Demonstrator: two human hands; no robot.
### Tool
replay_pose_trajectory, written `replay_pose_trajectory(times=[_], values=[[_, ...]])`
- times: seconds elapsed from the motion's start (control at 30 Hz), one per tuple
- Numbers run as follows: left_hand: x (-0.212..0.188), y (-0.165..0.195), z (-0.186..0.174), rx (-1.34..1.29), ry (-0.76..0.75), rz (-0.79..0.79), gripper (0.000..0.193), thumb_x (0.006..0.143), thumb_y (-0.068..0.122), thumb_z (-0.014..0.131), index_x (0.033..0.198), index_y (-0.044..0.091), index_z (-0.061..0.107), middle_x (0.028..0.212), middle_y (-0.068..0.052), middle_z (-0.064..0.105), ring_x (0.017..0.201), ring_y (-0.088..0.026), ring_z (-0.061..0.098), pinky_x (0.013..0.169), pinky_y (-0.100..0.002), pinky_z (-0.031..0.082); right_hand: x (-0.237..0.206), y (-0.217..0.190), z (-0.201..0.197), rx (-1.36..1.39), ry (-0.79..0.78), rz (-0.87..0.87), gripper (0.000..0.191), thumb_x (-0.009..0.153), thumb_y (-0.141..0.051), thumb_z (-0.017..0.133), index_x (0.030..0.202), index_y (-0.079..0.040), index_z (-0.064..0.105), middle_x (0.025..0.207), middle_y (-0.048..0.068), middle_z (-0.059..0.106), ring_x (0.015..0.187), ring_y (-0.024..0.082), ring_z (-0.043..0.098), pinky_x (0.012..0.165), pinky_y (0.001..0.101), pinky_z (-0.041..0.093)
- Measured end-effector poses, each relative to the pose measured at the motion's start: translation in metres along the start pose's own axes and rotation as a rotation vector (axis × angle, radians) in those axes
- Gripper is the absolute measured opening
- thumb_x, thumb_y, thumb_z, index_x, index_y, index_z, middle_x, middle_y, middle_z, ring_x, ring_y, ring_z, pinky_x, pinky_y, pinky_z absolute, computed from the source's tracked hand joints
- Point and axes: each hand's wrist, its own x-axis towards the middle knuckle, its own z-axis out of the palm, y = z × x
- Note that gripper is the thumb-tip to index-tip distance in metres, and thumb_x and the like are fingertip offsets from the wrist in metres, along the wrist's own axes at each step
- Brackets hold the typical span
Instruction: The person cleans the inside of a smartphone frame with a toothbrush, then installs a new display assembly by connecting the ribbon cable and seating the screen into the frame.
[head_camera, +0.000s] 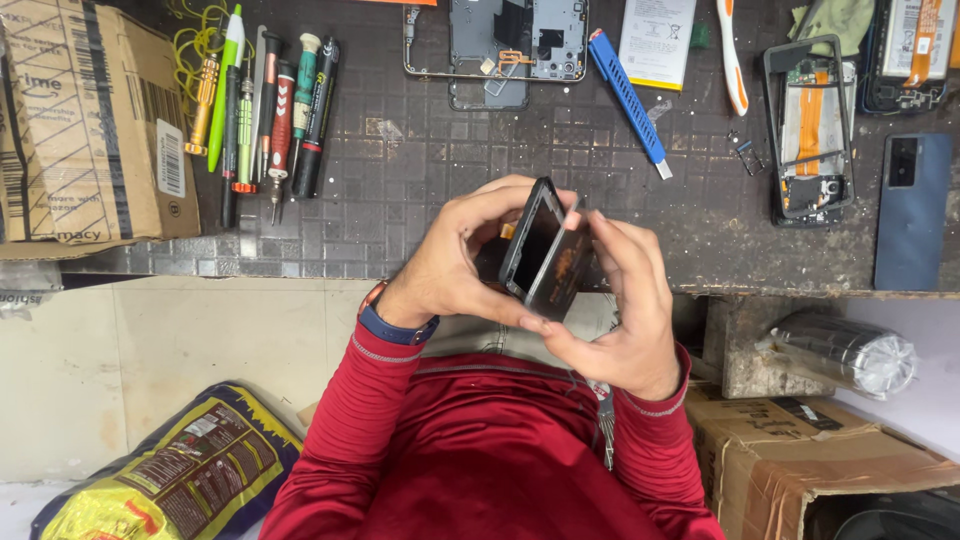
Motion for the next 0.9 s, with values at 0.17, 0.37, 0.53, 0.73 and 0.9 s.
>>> replay_pose_trajectory(times=[0.17,0.37,0.53,0.73,0.9], values=[[0.000,-0.003,0.000,-0.172,0.012,-0.008,0.096,0.072,0.014,0.100,0.153,0.003,0.050,0.146,-0.008,0.054,0.132,-0.016,0.059,0.116,-0.033,0.052,0.010,-0.011,0.001,-0.235,0.027,-0.083,0.081,0.074,-0.023,0.087,0.143,0.004,0.053,0.138,0.021,0.051,0.126,0.032,0.059,0.107,0.0405,0.052],[-0.001,-0.004,-0.002,-0.178,0.016,-0.039,0.095,0.069,0.013,0.100,0.151,-0.001,0.055,0.145,-0.010,0.055,0.133,-0.018,0.060,0.115,-0.035,0.054,0.014,-0.013,0.005,-0.219,0.039,-0.126,0.072,0.078,-0.029,0.089,0.136,0.001,0.060,0.139,0.021,0.056,0.127,0.033,0.061,0.108,0.0423,0.053],[-0.001,-0.004,-0.001,-0.192,0.023,-0.037,0.093,0.068,0.012,0.100,0.148,-0.002,0.054,0.144,-0.010,0.056,0.134,-0.019,0.058,0.119,-0.035,0.050,0.012,-0.010,0.009,-0.168,0.062,-0.123,0.064,0.084,-0.035,0.087,0.132,0.000,0.063,0.141,0.021,0.057,0.128,0.031,0.063,0.105,0.0390,0.055],[-0.001,-0.007,-0.001,-0.181,0.033,-0.029,0.095,0.068,0.012,0.101,0.149,-0.001,0.054,0.143,-0.009,0.057,0.136,-0.019,0.058,0.122,-0.036,0.048,0.010,-0.012,0.017,-0.092,0.135,-0.085,0.058,0.092,-0.038,0.082,0.132,0.000,0.064,0.144,0.020,0.057,0.130,0.030,0.060,0.111,0.0397,0.055],[-0.002,-0.008,-0.001,-0.188,0.043,-0.033,0.096,0.068,0.013,0.102,0.150,-0.001,0.054,0.146,-0.010,0.056,0.138,-0.019,0.057,0.122,-0.036,0.048,0.008,-0.016,0.021,-0.099,0.149,-0.074,0.056,0.096,-0.039,0.078,0.132,0.000,0.065,0.146,0.020,0.056,0.131,0.031,0.060,0.113,0.0408,0.053]])
